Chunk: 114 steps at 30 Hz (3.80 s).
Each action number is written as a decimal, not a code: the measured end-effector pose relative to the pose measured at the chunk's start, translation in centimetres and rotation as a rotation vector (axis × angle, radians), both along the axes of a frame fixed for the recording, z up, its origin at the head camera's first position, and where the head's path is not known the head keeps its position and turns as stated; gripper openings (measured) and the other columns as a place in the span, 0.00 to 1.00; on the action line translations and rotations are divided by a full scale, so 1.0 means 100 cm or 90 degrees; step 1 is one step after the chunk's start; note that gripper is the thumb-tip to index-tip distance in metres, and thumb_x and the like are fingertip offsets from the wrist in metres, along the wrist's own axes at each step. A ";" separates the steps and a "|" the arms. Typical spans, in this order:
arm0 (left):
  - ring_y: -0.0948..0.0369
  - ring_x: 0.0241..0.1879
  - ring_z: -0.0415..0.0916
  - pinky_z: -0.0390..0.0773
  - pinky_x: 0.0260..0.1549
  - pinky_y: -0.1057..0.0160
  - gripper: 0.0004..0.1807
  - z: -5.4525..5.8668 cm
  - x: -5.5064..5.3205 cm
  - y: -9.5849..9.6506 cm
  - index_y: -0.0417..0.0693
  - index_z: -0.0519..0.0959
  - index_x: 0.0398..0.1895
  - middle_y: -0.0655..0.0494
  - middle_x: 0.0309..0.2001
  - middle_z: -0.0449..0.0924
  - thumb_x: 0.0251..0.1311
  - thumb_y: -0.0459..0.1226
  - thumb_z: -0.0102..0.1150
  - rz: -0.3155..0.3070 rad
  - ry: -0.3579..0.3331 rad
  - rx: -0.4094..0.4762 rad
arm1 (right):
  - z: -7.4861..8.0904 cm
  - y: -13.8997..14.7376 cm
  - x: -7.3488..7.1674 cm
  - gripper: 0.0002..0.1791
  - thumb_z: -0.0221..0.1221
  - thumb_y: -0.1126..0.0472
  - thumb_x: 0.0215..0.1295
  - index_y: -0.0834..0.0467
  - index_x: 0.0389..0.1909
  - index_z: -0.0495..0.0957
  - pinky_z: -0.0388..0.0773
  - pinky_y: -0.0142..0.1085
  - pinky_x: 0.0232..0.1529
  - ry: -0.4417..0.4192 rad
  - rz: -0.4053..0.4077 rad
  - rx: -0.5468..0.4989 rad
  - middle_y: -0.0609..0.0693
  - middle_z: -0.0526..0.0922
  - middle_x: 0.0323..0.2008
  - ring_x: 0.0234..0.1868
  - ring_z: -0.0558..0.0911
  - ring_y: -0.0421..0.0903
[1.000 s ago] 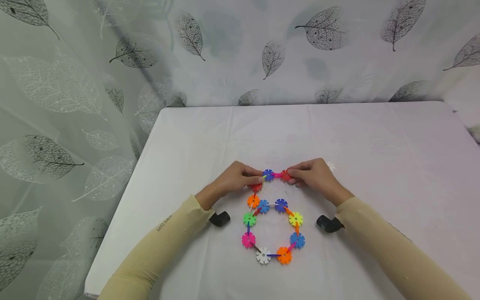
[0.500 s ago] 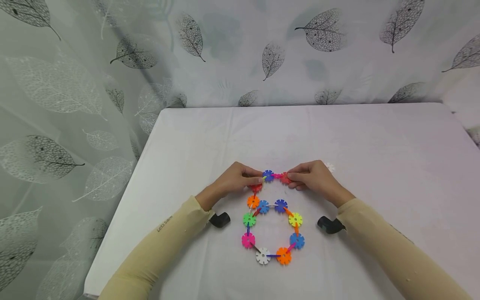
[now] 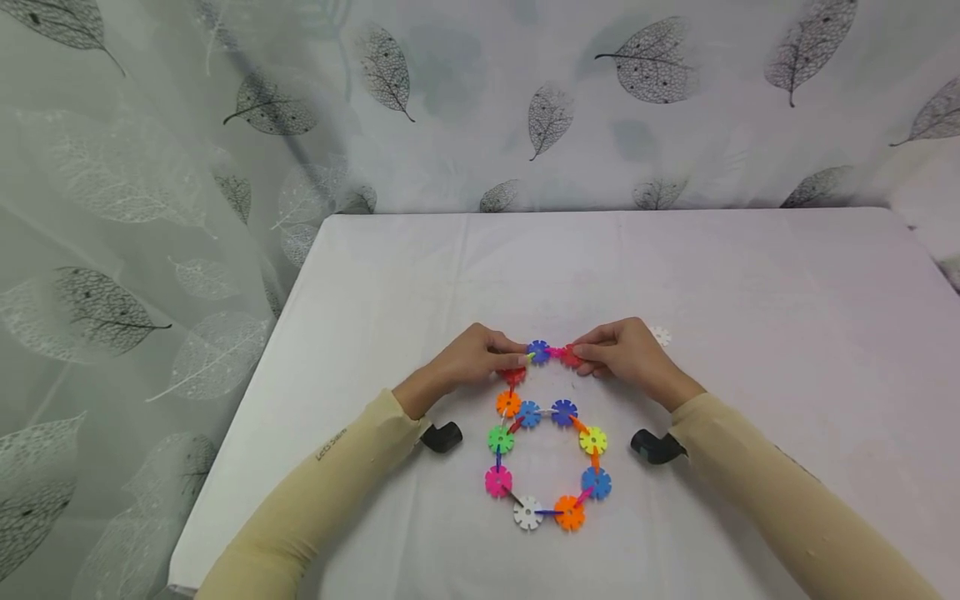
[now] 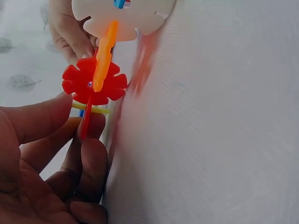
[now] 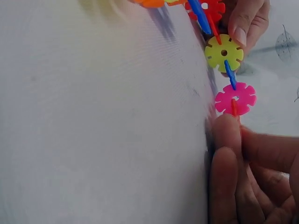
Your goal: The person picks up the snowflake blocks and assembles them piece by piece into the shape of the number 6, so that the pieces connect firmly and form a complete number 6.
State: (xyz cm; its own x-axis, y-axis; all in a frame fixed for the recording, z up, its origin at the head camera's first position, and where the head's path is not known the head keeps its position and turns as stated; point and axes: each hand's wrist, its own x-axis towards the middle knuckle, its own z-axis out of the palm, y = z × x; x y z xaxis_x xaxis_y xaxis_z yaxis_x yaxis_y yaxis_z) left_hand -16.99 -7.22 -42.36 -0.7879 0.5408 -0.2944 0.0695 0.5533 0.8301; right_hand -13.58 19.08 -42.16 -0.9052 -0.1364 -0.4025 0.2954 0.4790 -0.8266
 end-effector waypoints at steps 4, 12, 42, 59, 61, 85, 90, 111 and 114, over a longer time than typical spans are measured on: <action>0.65 0.27 0.69 0.62 0.24 0.69 0.16 0.000 0.000 0.002 0.48 0.86 0.54 0.55 0.37 0.85 0.66 0.43 0.67 0.000 -0.015 -0.001 | 0.001 -0.002 0.000 0.22 0.65 0.57 0.70 0.71 0.54 0.81 0.83 0.31 0.38 0.009 0.002 0.005 0.55 0.88 0.35 0.35 0.88 0.47; 0.64 0.26 0.68 0.62 0.23 0.69 0.17 0.000 0.001 0.001 0.48 0.87 0.54 0.58 0.32 0.86 0.65 0.44 0.67 0.008 -0.020 0.007 | 0.003 -0.002 0.002 0.22 0.65 0.54 0.69 0.68 0.53 0.83 0.84 0.32 0.38 0.035 0.014 0.023 0.55 0.88 0.37 0.34 0.88 0.48; 0.60 0.29 0.77 0.76 0.34 0.65 0.23 0.001 0.003 -0.001 0.49 0.83 0.60 0.61 0.37 0.84 0.68 0.50 0.63 0.026 -0.024 0.033 | 0.020 0.081 0.000 0.35 0.54 0.42 0.75 0.55 0.75 0.65 0.78 0.29 0.33 0.175 -0.170 0.118 0.55 0.71 0.60 0.36 0.79 0.37; 0.61 0.32 0.77 0.77 0.34 0.65 0.21 0.000 0.003 -0.001 0.47 0.83 0.59 0.61 0.37 0.85 0.68 0.47 0.63 0.032 -0.035 0.041 | 0.009 0.107 0.005 0.36 0.64 0.40 0.67 0.63 0.65 0.75 0.74 0.32 0.36 0.099 -0.044 0.233 0.62 0.79 0.55 0.43 0.75 0.47; 0.61 0.33 0.77 0.78 0.35 0.66 0.20 0.001 0.003 -0.001 0.47 0.84 0.58 0.61 0.38 0.85 0.68 0.47 0.63 0.032 -0.034 0.040 | 0.010 0.105 0.005 0.36 0.65 0.40 0.66 0.63 0.64 0.76 0.74 0.33 0.36 0.099 -0.028 0.246 0.62 0.79 0.54 0.44 0.75 0.49; 0.64 0.38 0.79 0.78 0.35 0.67 0.17 -0.002 0.003 0.001 0.49 0.86 0.55 0.62 0.43 0.86 0.67 0.46 0.65 0.018 -0.027 0.034 | 0.015 0.088 0.008 0.25 0.72 0.52 0.60 0.63 0.51 0.78 0.72 0.41 0.35 0.135 0.022 0.304 0.58 0.79 0.43 0.42 0.77 0.57; 0.65 0.39 0.79 0.78 0.35 0.67 0.17 -0.002 0.003 0.001 0.49 0.86 0.54 0.63 0.43 0.86 0.67 0.46 0.65 0.021 -0.026 0.036 | 0.016 0.077 0.012 0.22 0.72 0.52 0.61 0.62 0.49 0.80 0.78 0.36 0.30 0.157 0.001 0.265 0.55 0.83 0.38 0.36 0.81 0.52; 0.64 0.35 0.78 0.77 0.32 0.68 0.18 -0.004 0.003 0.000 0.48 0.86 0.55 0.62 0.42 0.87 0.67 0.45 0.65 0.015 -0.021 0.051 | 0.006 0.038 0.021 0.15 0.69 0.56 0.65 0.60 0.49 0.86 0.80 0.34 0.28 0.206 0.031 0.175 0.55 0.87 0.42 0.31 0.81 0.49; 0.65 0.38 0.79 0.77 0.34 0.68 0.18 -0.004 0.003 0.001 0.49 0.86 0.56 0.61 0.45 0.87 0.67 0.45 0.65 0.015 -0.015 0.047 | 0.007 0.034 0.022 0.14 0.69 0.57 0.65 0.60 0.48 0.86 0.80 0.34 0.27 0.217 0.035 0.179 0.55 0.87 0.42 0.31 0.80 0.49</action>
